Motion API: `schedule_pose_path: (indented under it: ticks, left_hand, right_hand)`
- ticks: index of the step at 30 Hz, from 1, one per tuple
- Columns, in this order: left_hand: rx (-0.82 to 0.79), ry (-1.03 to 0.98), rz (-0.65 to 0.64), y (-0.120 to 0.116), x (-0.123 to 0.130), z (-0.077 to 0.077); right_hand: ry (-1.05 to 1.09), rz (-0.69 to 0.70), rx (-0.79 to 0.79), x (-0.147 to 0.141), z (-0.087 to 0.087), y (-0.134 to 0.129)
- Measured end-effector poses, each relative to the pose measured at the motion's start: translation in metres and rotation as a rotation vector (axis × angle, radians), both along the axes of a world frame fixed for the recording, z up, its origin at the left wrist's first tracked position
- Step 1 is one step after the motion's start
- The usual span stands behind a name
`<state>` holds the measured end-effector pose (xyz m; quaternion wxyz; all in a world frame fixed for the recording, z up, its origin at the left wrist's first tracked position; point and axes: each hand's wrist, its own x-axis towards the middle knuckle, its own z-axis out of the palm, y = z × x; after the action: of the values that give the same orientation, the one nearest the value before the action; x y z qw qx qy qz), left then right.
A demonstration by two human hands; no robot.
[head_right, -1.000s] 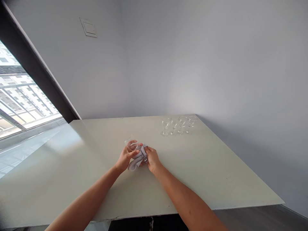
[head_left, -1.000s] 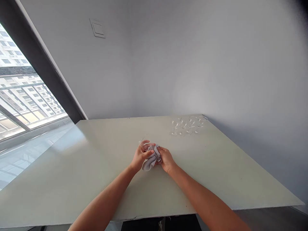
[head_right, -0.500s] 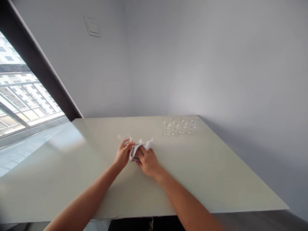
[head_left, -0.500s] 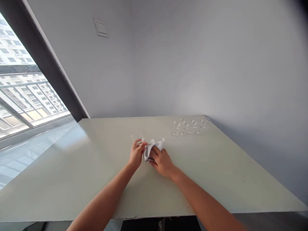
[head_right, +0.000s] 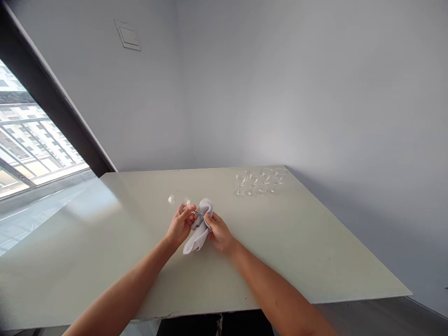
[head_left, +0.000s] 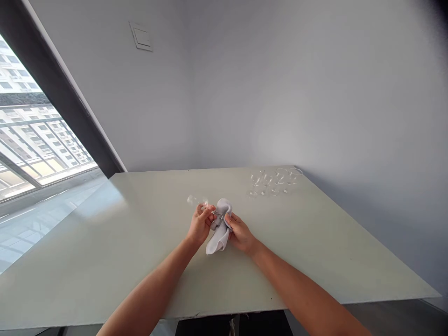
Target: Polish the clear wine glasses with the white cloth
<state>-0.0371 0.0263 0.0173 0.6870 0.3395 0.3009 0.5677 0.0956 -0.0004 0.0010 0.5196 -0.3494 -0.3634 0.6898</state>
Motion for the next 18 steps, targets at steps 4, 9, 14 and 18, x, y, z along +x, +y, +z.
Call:
schedule_pose_path:
  ticks: [4, 9, 14, 18]
  left_hand:
    - [0.201, 0.33, 0.119, 0.0, -0.003, 0.003]
    - [0.301, 0.645, 0.253, 0.003, -0.008, 0.0]
    - [0.321, 0.736, 0.446, 0.008, -0.016, -0.003]
    - [0.312, 0.724, 0.492, 0.012, -0.021, -0.004]
  right_hand:
    - [0.145, 0.102, -0.135, -0.007, -0.008, 0.0]
    - [0.094, 0.224, -0.17, -0.003, -0.011, 0.001]
    - [-0.325, 0.377, -0.013, 0.006, -0.008, -0.005]
    - [-0.823, 0.282, 0.339, 0.012, 0.001, -0.009]
